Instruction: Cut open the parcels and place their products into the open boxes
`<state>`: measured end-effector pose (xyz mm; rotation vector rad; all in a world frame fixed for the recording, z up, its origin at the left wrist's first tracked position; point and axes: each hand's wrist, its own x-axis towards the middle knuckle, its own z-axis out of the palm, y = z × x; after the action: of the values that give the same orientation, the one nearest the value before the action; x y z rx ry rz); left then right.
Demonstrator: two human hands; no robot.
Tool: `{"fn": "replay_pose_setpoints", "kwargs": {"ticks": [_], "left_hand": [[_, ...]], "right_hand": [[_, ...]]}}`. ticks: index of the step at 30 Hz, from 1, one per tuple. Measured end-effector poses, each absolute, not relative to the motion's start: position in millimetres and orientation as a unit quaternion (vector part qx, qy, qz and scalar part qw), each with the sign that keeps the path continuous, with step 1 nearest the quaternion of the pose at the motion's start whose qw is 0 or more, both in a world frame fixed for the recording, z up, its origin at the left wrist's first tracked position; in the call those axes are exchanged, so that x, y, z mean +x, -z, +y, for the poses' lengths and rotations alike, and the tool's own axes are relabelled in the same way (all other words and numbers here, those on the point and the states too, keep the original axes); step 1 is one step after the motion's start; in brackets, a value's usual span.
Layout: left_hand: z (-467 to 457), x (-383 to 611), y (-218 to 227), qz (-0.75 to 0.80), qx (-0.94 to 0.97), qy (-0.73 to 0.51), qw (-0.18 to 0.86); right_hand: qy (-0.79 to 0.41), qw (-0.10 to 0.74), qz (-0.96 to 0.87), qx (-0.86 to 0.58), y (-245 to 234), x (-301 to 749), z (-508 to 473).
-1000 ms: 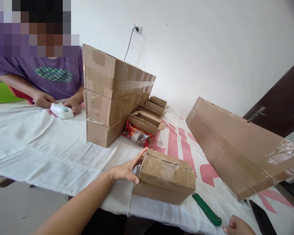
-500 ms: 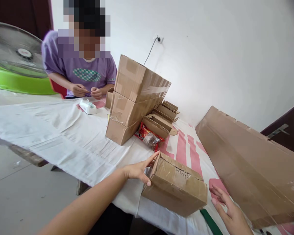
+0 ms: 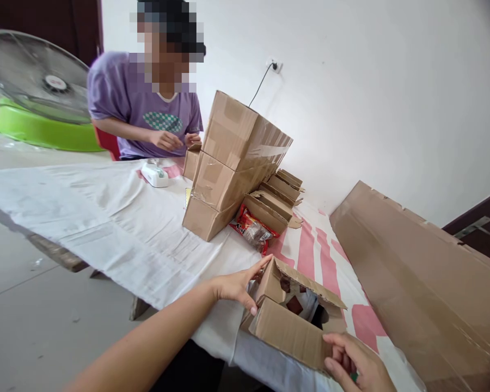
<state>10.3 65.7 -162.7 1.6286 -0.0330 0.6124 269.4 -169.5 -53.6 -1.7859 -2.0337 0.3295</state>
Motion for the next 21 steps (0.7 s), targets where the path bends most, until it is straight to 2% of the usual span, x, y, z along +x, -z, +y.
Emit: {"fn": "replay_pose_setpoints", "kwargs": {"ticks": [5,10,12,19,21], "left_hand": [[64,11,159,-0.012,0.714,-0.271,0.645],[65,11,160,-0.011,0.712,-0.268,0.649],[65,11,160,-0.013,0.714,-0.269,0.646],[62,7,155,-0.014,0.724,-0.268,0.636],[62,6,154,-0.01,0.725,-0.266,0.635]], "right_hand": [[-0.023,0.222,-0.759,-0.611,45,256,-150],[-0.096,0.071,-0.783,-0.61,28,240,-129],[-0.078,0.016,-0.787,-0.612,22,236,-123],[0.183,-0.086,-0.724,-0.66,5,242,-115],[0.188,-0.121,-0.692,-0.686,6,250,-112]]}}
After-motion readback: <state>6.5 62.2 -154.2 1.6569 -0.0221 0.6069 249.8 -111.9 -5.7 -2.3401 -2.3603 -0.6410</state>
